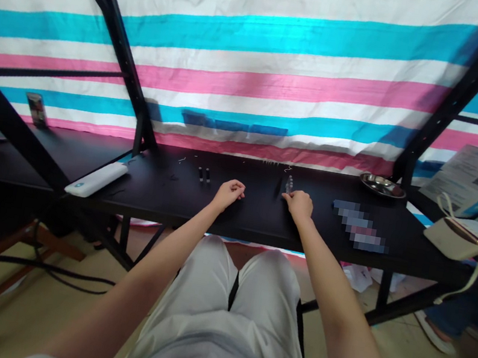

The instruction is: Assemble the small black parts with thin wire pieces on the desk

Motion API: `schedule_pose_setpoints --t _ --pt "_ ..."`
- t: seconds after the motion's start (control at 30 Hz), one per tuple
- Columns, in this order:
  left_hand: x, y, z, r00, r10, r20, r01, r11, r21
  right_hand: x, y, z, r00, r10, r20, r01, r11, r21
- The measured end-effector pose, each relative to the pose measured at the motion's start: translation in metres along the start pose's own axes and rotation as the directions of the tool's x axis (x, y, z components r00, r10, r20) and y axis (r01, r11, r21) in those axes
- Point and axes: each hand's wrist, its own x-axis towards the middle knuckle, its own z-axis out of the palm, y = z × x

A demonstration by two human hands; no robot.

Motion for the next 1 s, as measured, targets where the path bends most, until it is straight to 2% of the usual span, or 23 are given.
schedule_pose_setpoints --t 0.3,0.4,0.53,0.63,0.77,0.9,1.0 --pt "0.001 0.0 0.001 1.0 0.005 0.007 -0.005 1.0 -0.008 -0.007 -0.006 -0.018 0.994 0.05 0.1 -0.038 0.992 -0.118" --pt "0.001 -0.001 0.001 1.0 0.002 0.006 -0.002 1.0 -0.005 -0.016 -0.014 -0.026 0.997 0.044 0.067 -0.034 0.988 -0.153" --pt "0.001 -0.002 0.0 1.0 0.015 0.015 -0.015 1.0 0.017 -0.029 -0.04 -0.03 0.998 -0.065 0.002 0.065 0.992 -0.111" --pt "0.001 -0.002 -0.001 1.0 0.022 0.017 -0.023 0.999 0.037 -0.033 -0.064 -0.025 0.976 -0.2 -0.081 0.199 0.98 -0.025" --pt "0.001 -0.001 0.0 0.999 0.027 0.027 -0.029 0.997 0.072 -0.033 -0.086 -0.008 0.941 -0.262 -0.214 0.293 0.947 0.131" --pt "0.001 0.001 0.002 0.998 0.052 0.028 -0.055 0.989 0.138 -0.034 -0.09 0.011 0.914 -0.272 -0.3 0.352 0.901 0.254" --pt "0.004 0.008 -0.005 0.989 0.144 -0.018 -0.13 0.937 0.324 -0.034 -0.088 0.018 0.913 -0.288 -0.288 0.369 0.884 0.286"
